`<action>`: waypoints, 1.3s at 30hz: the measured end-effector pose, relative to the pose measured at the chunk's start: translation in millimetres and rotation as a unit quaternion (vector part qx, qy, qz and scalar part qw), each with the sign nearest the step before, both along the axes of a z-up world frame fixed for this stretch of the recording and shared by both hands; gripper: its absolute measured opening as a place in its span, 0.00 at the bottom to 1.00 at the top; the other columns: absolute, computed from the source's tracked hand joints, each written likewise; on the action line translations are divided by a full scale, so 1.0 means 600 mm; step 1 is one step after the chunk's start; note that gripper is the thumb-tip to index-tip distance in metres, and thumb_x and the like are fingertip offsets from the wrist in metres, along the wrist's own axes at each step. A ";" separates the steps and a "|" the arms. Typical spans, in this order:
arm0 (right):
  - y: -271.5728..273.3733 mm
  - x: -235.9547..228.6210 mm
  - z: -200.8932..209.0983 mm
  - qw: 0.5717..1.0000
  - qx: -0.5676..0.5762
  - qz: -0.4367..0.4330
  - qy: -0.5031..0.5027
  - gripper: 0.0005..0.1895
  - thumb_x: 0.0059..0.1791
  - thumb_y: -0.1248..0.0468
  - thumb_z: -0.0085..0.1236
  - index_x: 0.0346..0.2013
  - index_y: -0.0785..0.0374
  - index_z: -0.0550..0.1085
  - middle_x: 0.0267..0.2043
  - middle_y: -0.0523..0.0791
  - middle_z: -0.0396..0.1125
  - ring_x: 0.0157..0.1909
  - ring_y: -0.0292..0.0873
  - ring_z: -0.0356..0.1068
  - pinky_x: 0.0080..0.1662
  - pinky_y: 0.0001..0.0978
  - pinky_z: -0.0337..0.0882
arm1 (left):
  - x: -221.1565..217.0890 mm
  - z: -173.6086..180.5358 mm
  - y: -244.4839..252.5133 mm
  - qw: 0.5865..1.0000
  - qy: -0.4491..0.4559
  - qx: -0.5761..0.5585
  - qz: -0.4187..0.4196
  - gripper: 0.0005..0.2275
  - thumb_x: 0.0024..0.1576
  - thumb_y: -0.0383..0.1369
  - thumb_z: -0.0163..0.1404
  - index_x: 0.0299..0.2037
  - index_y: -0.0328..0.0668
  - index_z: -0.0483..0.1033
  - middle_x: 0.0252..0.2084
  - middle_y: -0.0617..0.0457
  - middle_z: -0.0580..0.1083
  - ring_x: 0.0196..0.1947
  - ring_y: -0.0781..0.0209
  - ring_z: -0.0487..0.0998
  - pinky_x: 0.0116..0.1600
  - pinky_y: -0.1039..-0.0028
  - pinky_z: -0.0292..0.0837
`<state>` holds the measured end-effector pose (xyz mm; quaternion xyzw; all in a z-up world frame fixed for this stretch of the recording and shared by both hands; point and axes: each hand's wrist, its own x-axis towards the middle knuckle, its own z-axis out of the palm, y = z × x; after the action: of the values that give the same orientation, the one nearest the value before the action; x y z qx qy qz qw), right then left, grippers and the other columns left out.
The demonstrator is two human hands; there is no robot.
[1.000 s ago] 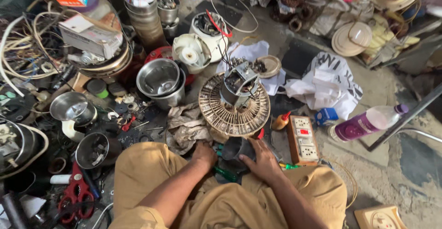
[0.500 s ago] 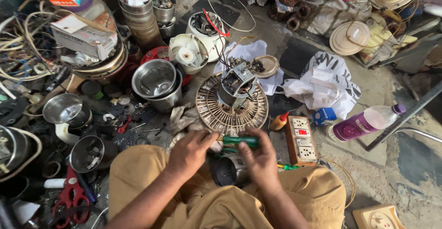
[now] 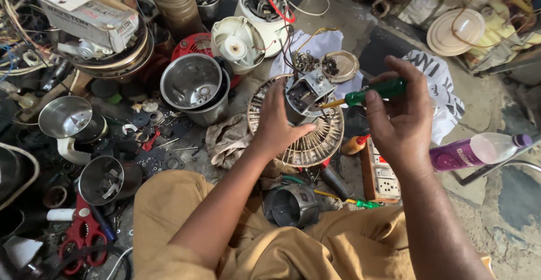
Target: The person disassembles an electric fan motor by using a screwdriver to remove screws from the housing and detaching the internal wires. They pull the motor assembly apart and manipulate various internal components by hand while sitting on a workshop floor.
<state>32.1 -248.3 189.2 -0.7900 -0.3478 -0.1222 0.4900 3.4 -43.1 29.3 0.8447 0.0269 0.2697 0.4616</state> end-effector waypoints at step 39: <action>0.034 0.046 0.083 0.941 -0.326 -0.022 -0.091 0.18 0.56 0.59 0.67 0.55 0.64 0.74 0.48 0.48 0.75 0.47 0.40 0.77 0.53 0.30 0.78 | 0.046 -0.078 -0.013 0.995 -0.023 -0.061 0.071 0.50 0.29 0.47 0.76 0.65 0.44 0.63 0.57 0.42 0.72 0.60 0.37 0.70 0.63 0.49 0.64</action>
<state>59.8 -228.0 238.9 -0.8995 -0.3940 -0.0842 0.1693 30.8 -50.9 -17.7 0.8044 0.0920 0.3191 0.4926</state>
